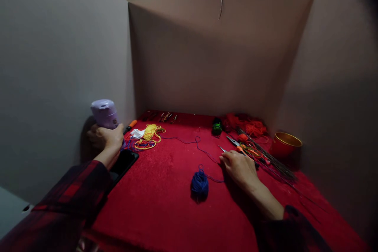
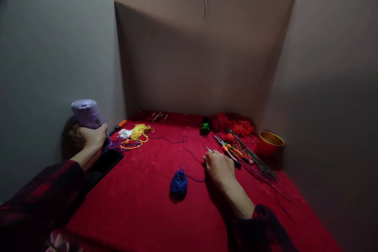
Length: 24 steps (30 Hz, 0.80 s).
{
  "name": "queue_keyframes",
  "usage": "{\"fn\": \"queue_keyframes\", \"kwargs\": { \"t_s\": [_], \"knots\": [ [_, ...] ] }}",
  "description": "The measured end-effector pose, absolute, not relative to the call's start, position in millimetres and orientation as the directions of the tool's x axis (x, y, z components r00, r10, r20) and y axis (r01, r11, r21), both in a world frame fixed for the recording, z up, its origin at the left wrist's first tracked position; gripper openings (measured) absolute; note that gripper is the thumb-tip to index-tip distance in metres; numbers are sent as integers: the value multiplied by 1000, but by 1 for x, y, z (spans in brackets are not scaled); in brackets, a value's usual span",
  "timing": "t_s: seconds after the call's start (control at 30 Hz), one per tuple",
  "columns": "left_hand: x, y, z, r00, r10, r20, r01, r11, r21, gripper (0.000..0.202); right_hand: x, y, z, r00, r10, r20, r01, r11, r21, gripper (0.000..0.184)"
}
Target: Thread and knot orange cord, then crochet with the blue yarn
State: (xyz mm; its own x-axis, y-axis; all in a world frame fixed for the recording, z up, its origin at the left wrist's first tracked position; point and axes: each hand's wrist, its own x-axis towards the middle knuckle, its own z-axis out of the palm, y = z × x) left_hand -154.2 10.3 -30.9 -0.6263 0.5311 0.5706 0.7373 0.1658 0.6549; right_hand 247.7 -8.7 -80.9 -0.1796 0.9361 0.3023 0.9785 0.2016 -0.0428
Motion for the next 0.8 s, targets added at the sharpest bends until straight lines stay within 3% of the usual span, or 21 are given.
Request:
{"fn": "queue_keyframes", "kwargs": {
  "t_s": [0.1,0.23,0.37,0.47,0.57,0.7,0.8],
  "knots": [
    [-156,11,-33,-822,250,511,567,291,771,48,247,-9,-80,-185,936,299,975,213,-63,24],
    [-157,13,-28,-860,251,445,499,227,836,53,248,-8,-82,-192,927,323,973,223,-63,23],
    [-143,2,0,-776,240,584,606,28,795,58,247,-10,-84,-186,923,336,967,232,-104,23],
    [-115,-22,25,-678,321,662,682,-61,728,56,236,-16,-70,-191,885,425,899,332,-286,22],
    [-75,-52,35,-580,489,652,724,-58,687,55,216,-30,-29,-218,793,569,673,545,-500,23],
    [-21,-82,16,-383,702,601,719,-181,671,51,188,-62,41,-300,707,640,449,697,-559,28],
    [6,-93,-6,-258,690,676,711,-338,616,62,180,-83,72,-457,669,586,387,743,-546,39]
  ]
}}
